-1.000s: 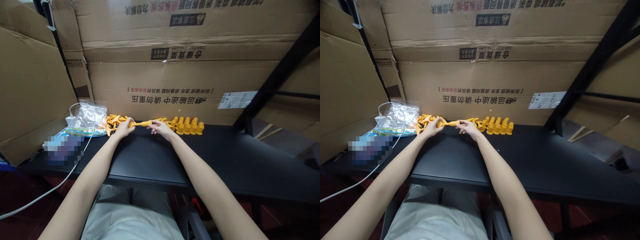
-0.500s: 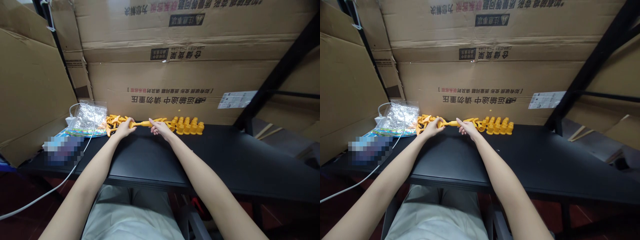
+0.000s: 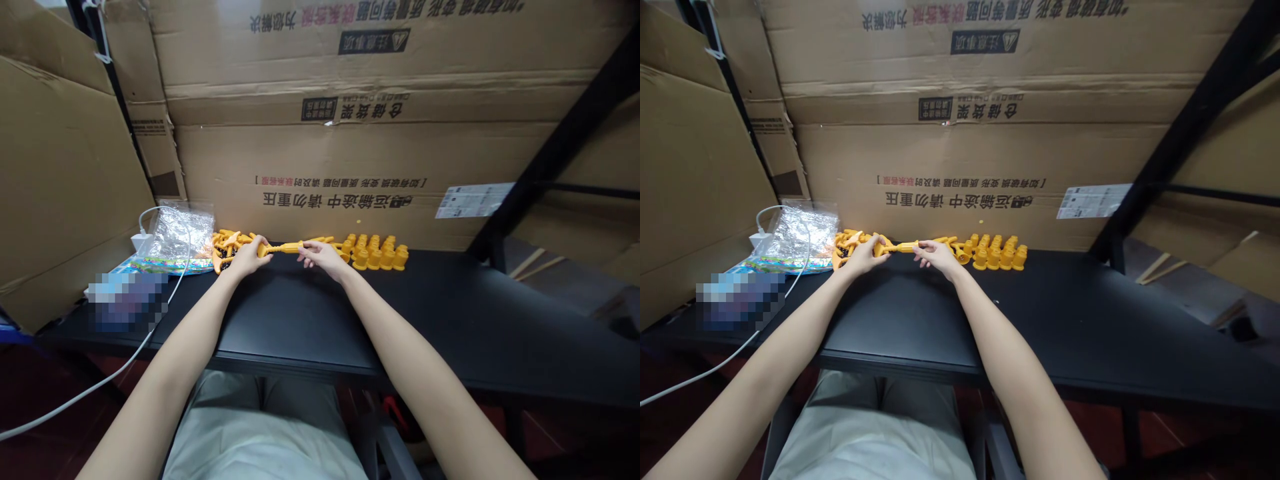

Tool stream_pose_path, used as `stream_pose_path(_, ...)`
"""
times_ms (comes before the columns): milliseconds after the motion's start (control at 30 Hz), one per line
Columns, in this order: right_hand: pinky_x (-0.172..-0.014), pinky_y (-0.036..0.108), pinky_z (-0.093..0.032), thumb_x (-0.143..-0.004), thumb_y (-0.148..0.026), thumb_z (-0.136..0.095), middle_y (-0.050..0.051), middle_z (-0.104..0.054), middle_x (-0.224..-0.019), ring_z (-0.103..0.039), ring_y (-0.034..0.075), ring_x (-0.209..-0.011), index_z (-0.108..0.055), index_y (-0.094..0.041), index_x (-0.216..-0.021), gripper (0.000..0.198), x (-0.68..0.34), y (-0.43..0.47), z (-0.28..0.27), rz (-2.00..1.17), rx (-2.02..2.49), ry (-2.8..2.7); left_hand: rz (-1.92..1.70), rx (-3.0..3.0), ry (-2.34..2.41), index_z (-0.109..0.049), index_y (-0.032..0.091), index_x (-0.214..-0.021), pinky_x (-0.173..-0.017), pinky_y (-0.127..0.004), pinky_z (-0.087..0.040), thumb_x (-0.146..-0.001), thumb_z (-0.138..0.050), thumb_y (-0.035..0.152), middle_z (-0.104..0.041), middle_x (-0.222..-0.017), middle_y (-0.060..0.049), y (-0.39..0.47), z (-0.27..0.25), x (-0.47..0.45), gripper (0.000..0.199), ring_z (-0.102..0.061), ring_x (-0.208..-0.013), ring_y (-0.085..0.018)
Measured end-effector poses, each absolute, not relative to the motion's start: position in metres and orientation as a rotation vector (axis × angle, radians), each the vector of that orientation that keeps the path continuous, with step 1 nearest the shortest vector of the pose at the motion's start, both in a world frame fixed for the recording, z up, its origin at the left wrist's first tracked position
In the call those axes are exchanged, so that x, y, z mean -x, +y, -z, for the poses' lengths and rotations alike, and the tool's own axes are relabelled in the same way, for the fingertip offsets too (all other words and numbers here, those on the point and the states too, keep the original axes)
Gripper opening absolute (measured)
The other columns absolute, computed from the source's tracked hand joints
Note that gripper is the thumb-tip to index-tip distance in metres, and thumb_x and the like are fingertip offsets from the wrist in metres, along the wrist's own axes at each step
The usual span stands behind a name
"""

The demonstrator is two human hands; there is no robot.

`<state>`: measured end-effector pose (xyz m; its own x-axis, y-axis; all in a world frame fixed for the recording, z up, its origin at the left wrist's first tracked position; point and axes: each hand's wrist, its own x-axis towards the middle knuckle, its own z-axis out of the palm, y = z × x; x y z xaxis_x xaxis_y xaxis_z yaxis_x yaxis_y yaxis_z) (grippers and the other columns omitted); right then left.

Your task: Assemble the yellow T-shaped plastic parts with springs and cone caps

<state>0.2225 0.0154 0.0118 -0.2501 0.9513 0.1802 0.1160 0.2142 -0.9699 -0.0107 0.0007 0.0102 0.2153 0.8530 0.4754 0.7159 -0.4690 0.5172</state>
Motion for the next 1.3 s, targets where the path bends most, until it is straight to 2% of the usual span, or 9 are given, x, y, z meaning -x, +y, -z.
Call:
stream_pose_path(267, -0.046, 0.017, -0.039, -0.069, -0.045, -0.078, 0.000, -0.065, -0.061, -0.055, 0.006, -0.047, -0.069, -0.013, -0.083, 0.036, -0.219, 0.008, -0.018, -1.091, 1.011, -1.573, -1.094, -2.308, 1.532, -0.051, 0.023, -0.100, -0.063, -0.024, -0.036, -0.077, -0.064, 0.033, -0.051, -0.066, 0.006, -0.003, -0.015, 0.009, 0.028, -0.051, -0.063, -0.014)
stream_pose_path(467, -0.044, 0.017, -0.038, -0.069, -0.055, -0.075, 0.001, -0.063, -0.056, -0.053, 0.006, -0.044, -0.065, -0.013, -0.070, 0.043, -0.214, 0.005, -0.022, -1.096, 1.045, -1.516, -1.101, -2.310, 1.561, -0.053, 0.022, -0.099, -0.063, -0.025, -0.037, -0.076, -0.066, 0.031, -0.053, -0.066, 0.005, -0.006, -0.019, 0.007, 0.028, -0.051, -0.063, -0.014)
stream_pose_path(600, -0.039, 0.017, -0.035, -0.072, -0.054, -0.074, -0.001, -0.056, -0.049, -0.048, 0.005, -0.039, -0.059, -0.013, -0.063, 0.044, -0.208, 0.001, -0.024, -1.158, 1.064, -1.403, -1.103, -2.325, 1.566, -0.053, 0.022, -0.100, -0.064, -0.025, -0.037, -0.076, -0.066, 0.030, -0.054, -0.068, 0.004, -0.008, -0.020, 0.006, 0.028, -0.052, -0.063, -0.015)
stream_pose_path(733, -0.035, 0.016, -0.032, -0.082, -0.047, -0.068, -0.004, -0.046, -0.043, -0.040, 0.004, -0.035, -0.059, -0.013, -0.064, 0.040, -0.203, -0.002, -0.025, -1.264, 1.117, -1.260, -1.084, -2.340, 1.584, -0.053, 0.022, -0.101, -0.063, -0.025, -0.036, -0.077, -0.066, 0.030, -0.054, -0.068, 0.004, -0.008, -0.021, 0.005, 0.029, -0.051, -0.063, -0.015)
stream_pose_path(833, -0.035, 0.015, -0.032, -0.086, -0.043, -0.065, -0.004, -0.047, -0.044, -0.038, 0.004, -0.035, -0.058, -0.013, -0.067, 0.036, -0.201, -0.003, -0.026, -1.314, 1.161, -1.183, -1.088, -2.350, 1.571, -0.053, 0.022, -0.101, -0.063, -0.025, -0.037, -0.077, -0.066, 0.031, -0.054, -0.068, 0.004, -0.007, -0.020, 0.005, 0.028, -0.052, -0.064, -0.015)
stream_pose_path(1133, -0.033, 0.017, -0.032, -0.092, -0.047, -0.054, -0.001, -0.052, -0.045, -0.045, 0.006, -0.032, -0.058, -0.012, -0.070, 0.042, -0.200, -0.006, -0.028, -1.301, 1.298, -1.272, -1.069, -2.416, 1.537, -0.051, 0.022, -0.101, -0.065, -0.026, -0.038, -0.082, -0.060, 0.039, -0.054, -0.069, 0.003, -0.004, -0.015, 0.009, 0.027, -0.056, -0.068, -0.017)
stream_pose_path(1300, -0.040, 0.017, -0.042, -0.090, -0.042, -0.059, 0.002, -0.066, -0.064, -0.057, 0.008, -0.042, -0.060, -0.014, -0.089, 0.028, -0.205, -0.005, -0.026, -1.335, 1.184, -1.344, -1.038, -2.410, 1.554, -0.051, 0.022, -0.102, -0.063, -0.025, -0.037, -0.080, -0.061, 0.039, -0.050, -0.064, 0.005, -0.001, -0.012, 0.011, 0.029, -0.054, -0.065, -0.017)
